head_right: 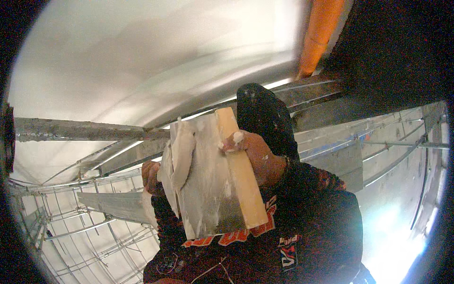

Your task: The person applies plaster to a ceiling using a hawk and trowel. They repeatedly scoop plaster from the hawk and spread it onto the ceiling surface, smoothing the material with the trowel.

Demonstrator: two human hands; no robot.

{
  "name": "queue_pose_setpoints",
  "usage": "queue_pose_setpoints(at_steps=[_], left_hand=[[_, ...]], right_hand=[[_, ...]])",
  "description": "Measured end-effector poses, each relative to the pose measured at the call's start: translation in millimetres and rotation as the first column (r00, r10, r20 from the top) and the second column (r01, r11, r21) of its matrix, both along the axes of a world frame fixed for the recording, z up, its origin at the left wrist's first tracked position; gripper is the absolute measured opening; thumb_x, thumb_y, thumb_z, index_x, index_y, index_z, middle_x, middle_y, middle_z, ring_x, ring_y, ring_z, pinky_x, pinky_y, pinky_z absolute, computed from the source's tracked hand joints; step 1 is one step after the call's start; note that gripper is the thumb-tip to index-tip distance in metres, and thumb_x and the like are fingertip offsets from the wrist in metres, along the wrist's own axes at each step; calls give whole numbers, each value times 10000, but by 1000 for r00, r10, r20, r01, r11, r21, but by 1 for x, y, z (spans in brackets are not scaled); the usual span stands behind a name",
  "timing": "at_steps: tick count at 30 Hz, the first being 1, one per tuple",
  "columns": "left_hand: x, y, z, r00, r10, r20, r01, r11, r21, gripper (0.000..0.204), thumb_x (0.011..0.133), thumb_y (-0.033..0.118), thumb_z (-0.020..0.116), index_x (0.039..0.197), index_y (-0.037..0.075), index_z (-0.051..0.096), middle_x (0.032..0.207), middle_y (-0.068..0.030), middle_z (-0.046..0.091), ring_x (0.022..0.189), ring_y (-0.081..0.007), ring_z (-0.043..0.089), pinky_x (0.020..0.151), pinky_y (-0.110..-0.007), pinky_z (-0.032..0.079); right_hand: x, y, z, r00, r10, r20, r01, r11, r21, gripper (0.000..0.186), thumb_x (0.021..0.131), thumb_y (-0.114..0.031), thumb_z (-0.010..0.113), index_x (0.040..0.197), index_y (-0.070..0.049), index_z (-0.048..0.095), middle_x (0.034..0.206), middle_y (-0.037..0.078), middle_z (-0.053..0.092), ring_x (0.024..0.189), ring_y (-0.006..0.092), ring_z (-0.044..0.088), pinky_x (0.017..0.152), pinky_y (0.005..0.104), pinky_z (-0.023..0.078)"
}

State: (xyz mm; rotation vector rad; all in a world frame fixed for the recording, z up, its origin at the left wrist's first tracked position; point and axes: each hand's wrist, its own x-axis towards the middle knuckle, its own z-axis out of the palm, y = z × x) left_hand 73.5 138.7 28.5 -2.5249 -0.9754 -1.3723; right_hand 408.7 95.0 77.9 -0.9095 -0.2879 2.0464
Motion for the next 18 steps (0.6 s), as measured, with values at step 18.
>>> queue_pose_setpoints(at_steps=[18], left_hand=[[44, 13, 6, 926, 179, 332, 373, -307, -875, 500, 846, 478, 575, 971, -5, 565, 651, -57, 574, 411, -129, 479, 354, -223, 347]], right_hand=[[66, 50, 12, 767, -436, 471, -332, 358, 872, 560, 822, -128, 644, 1332, -135, 416, 1294, 128, 461, 1186, 295, 469, 999, 460, 381]])
